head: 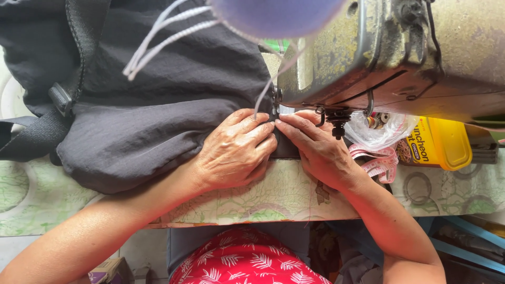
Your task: The person uses a sewing machine to stitch a zipper onto a black bag. They guide the fabric under the needle, sew along the zipper line, and then cut the thread with scissors.
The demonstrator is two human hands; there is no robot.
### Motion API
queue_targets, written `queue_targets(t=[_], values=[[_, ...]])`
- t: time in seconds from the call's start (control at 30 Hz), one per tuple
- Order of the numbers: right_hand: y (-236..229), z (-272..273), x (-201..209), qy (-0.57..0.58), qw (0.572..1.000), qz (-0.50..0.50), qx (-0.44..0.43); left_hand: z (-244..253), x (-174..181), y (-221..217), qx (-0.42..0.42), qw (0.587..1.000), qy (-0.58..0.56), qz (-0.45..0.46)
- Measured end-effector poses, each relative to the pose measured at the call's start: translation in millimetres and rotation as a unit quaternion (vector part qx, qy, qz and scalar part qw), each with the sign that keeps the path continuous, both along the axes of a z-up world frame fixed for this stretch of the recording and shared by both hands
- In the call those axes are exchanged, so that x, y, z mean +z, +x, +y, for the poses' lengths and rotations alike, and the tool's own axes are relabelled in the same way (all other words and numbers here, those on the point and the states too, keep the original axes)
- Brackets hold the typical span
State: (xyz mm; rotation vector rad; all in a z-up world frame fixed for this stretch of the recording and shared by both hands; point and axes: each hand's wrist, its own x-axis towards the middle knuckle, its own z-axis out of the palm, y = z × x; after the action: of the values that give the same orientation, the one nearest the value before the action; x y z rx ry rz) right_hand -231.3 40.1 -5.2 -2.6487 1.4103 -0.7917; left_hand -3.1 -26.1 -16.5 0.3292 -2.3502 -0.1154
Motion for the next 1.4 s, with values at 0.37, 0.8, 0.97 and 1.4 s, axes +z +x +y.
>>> queue_targets(t=[0.37,0.8,0.97,1.4], values=[[6,6,3,-0.015,0.999,0.027,-0.027,0,-4,-2,-0.002,1.0,0.007,-0.002],[0,5,-6,-0.017,0.998,0.042,-0.035,-4,-3,-3,0.004,1.0,-0.003,-0.009],[-1,6,-4,-0.019,0.998,0.04,-0.035,-5,-2,-3,0.006,1.0,-0.002,-0.012],[-3,6,-2,-0.007,1.0,-0.024,-0.009,8,-7,-5,0.052,0.998,-0.038,0.002]])
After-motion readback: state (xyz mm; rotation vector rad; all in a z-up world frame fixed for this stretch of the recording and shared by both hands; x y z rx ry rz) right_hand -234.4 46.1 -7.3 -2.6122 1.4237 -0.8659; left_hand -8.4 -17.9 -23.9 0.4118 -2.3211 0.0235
